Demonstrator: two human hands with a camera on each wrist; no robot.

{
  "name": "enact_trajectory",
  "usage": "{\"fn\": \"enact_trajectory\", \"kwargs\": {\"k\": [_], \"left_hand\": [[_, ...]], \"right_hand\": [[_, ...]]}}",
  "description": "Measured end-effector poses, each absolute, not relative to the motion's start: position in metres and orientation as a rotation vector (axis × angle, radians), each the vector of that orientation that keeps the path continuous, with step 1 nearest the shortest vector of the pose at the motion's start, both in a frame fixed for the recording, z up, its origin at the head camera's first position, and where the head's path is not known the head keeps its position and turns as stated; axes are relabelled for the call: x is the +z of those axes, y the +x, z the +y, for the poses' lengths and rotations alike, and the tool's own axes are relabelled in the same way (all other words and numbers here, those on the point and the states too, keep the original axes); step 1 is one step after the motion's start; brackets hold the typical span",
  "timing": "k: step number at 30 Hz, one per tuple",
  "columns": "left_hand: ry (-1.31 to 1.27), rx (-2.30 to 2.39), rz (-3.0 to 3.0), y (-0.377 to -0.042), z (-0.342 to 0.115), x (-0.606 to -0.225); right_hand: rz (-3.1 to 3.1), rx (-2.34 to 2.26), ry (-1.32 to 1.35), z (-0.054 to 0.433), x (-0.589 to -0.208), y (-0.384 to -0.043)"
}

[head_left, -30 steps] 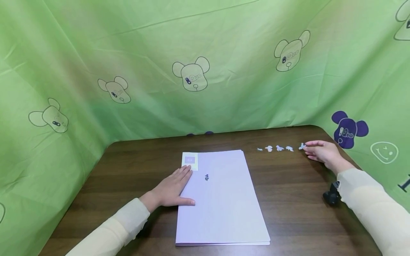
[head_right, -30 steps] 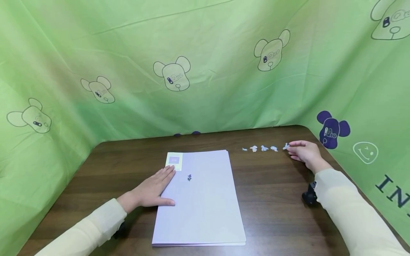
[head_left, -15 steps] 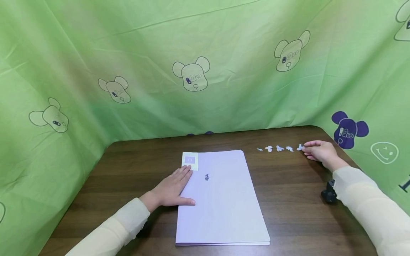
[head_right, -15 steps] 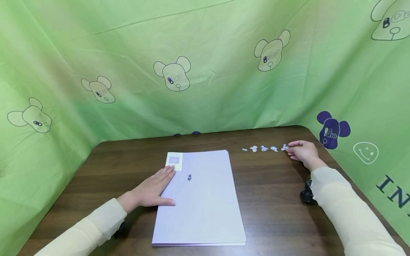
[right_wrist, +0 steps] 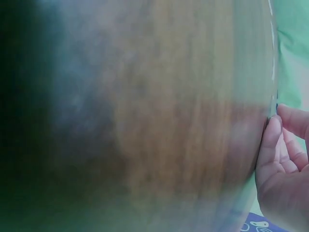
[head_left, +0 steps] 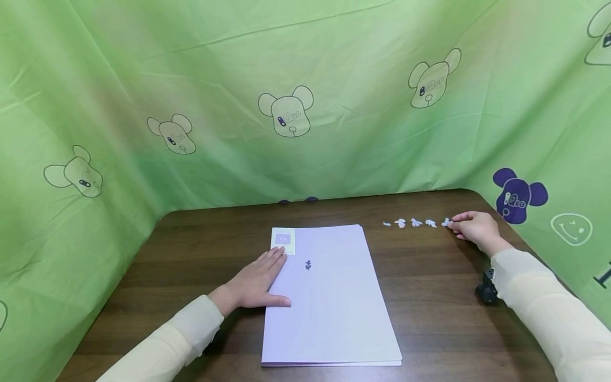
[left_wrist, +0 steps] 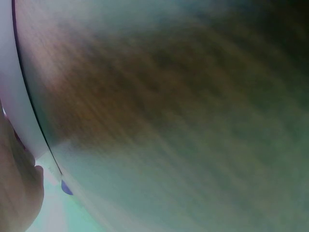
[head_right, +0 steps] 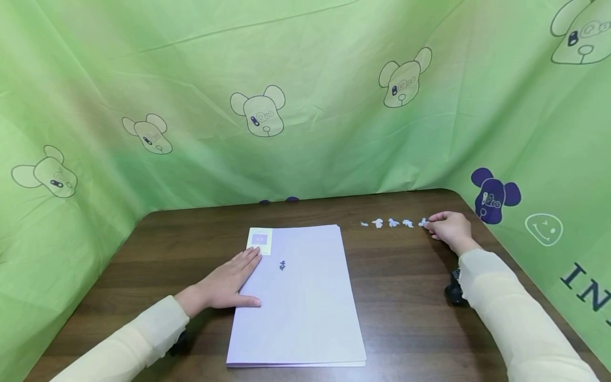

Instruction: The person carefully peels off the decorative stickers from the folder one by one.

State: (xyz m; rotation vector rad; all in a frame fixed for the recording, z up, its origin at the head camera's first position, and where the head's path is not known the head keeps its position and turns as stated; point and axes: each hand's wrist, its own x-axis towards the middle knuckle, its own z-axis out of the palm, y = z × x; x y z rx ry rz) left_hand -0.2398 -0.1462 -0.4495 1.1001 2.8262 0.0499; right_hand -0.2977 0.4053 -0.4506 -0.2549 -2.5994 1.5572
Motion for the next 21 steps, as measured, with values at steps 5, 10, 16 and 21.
{"fn": "enact_trajectory", "kwargs": {"k": [5,10,16,21], "left_hand": [[1.104,0.050,2.829,-0.2401,-0.1462,-0.4498],[1.110,0.056,2.833,-0.2403,-0.1468,-0.4514],[1.106,0.063,2.833,-0.2396,-0.1468,-0.4516],[1.132,0.073,2.840,-0.2403,-0.1467,-0.4533]], "right_hand": [[-2.594,1.550,-0.253,0.4057,-0.4513,-0.2960],[-2.599,1.553,-0.270,0.4060,-0.4509,-0.2944],[-2.592,1.557,-0.288,0.4087,-0.4529,-0.2950],[-2.582,1.577,-0.276,0.4098,-0.4538,-0.2939]]}}
